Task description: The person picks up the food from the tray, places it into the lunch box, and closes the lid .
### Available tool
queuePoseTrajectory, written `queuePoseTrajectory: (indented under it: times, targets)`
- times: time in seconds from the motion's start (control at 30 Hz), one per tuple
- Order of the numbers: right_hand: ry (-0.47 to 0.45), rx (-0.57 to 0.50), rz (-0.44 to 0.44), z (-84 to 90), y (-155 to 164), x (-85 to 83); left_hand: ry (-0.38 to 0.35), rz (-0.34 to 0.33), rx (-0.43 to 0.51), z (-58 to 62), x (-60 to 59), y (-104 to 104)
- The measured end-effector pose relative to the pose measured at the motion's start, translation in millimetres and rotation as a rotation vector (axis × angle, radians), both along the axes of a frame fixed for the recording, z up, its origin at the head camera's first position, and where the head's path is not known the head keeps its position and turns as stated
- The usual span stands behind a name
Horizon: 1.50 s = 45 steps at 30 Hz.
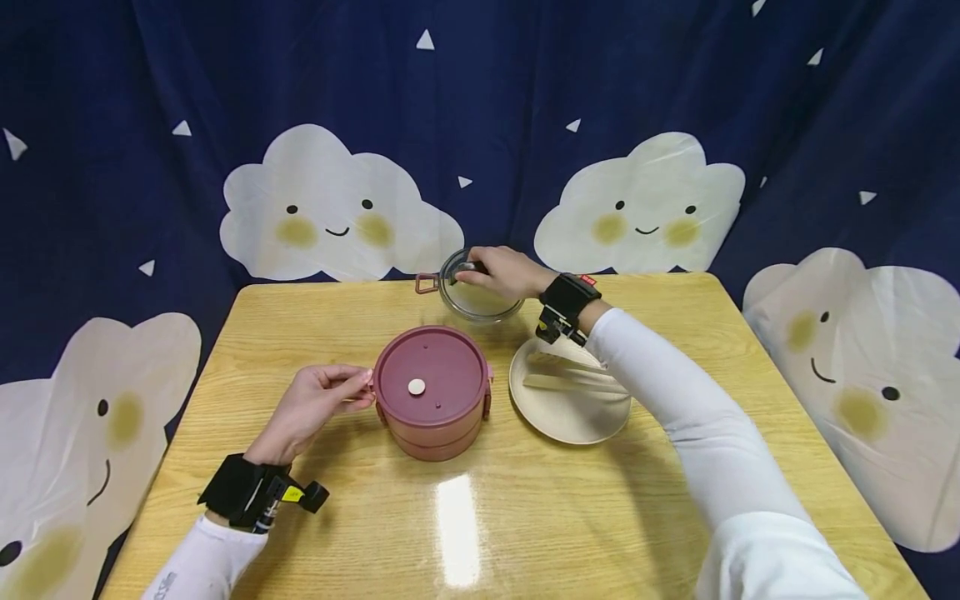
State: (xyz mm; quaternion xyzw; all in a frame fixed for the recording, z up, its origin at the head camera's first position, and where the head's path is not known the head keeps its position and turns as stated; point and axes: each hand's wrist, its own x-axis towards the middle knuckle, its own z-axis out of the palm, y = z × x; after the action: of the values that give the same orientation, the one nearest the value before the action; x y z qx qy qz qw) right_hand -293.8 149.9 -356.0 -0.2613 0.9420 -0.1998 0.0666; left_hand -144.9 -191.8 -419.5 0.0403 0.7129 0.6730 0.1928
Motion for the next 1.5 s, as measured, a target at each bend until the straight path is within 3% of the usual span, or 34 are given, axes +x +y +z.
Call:
queuePoseTrajectory:
  times: [0.2,0.73,1.1,1.5]
  targets:
    - [0.046,-0.023,0.032,20.3,0.3,18.3,-0.001,0.003,0.001,2.6,0.3,0.3]
    - [0.062,-0.055,0.089,50.7,-13.6,74.2,-0.005,0.007,0.002,1.4,1.0,-0.8]
    - [0.042,-0.038,0.09,51.3,-38.3,110.6,-0.006,0.01,0.016,0.8,1.6,-0.2]
    - [0.013,-0.034,0.147,39.9,-58.8,122.6,-0.008,0.005,0.026,1.5,1.7,-0.6]
